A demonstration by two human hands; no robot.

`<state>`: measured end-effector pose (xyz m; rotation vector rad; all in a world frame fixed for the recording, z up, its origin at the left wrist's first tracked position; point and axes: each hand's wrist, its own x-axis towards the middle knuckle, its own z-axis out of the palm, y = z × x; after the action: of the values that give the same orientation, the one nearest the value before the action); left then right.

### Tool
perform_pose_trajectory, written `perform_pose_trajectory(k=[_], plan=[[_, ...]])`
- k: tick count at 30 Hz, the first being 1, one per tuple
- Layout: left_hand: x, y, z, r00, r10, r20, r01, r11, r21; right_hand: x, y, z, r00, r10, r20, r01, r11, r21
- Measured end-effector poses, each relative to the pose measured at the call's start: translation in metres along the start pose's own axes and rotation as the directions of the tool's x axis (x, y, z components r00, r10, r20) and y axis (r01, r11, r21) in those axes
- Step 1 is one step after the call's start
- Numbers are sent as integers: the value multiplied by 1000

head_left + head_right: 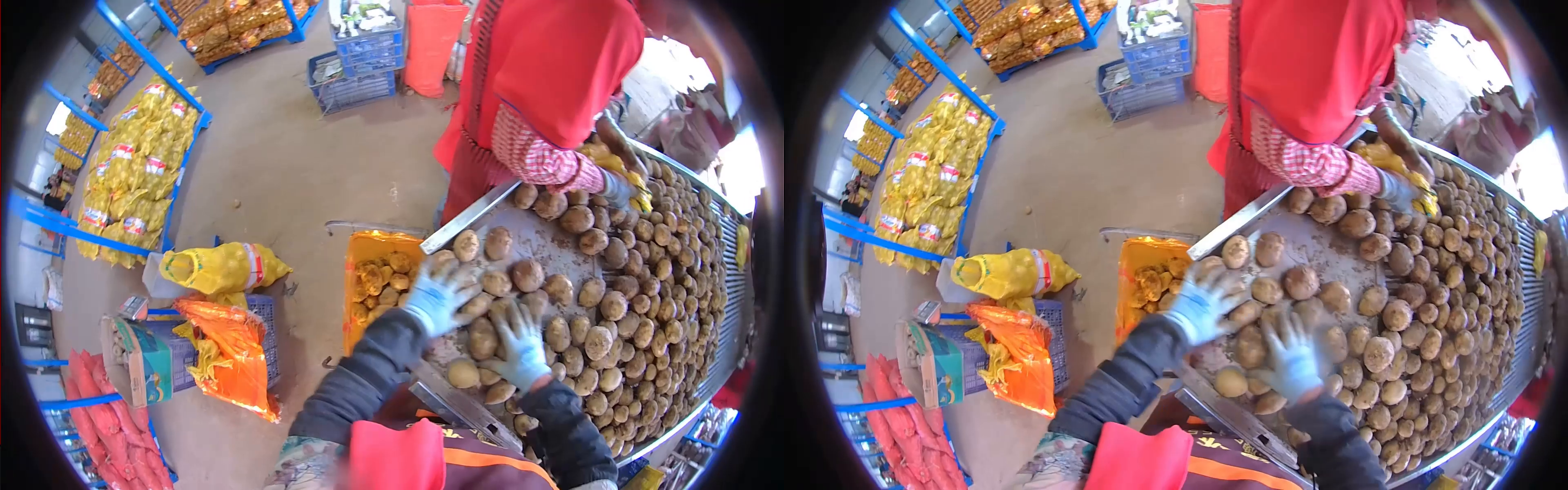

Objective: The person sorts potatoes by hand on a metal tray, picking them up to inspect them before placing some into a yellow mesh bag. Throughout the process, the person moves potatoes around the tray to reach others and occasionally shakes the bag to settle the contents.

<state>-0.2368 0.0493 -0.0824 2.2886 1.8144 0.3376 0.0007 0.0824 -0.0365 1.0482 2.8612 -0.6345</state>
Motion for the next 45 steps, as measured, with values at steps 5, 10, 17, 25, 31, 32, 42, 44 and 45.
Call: perform_pose_trajectory(k=[5,10,17,25,31,32,42,44,45], plan=[[-16,-49,13,986,162,-23,-163,986,-28,11,-8,14,996,-87,-2,87,993,-86],[-4,-60,-9,981,28,-191,-51,992,-116,24,30,-24,956,-141,-258,157,987,41],[72,-7,-4,983,-184,17,183,982,51,100,43,-29,912,411,7,-408,907,-101],[-41,27,-12,996,83,29,-80,991,-105,-39,10,-16,994,87,72,-84,995,-53],[-59,45,-1,944,138,298,-134,990,-32,-61,-6,18,997,-40,66,47,994,-103],[-49,38,7,957,134,257,-149,988,37,-45,-7,16,998,-36,54,42,991,-129],[-35,8,-1,998,-43,54,46,998,-47,55,78,-25,857,267,-441,-349,930,-114],[-39,32,-8,997,-73,-2,73,997,0,67,93,-31,770,512,-380,-551,834,7],[-39,45,-12,997,-71,-16,70,997,-43,71,86,-37,788,589,-179,-576,808,125]])
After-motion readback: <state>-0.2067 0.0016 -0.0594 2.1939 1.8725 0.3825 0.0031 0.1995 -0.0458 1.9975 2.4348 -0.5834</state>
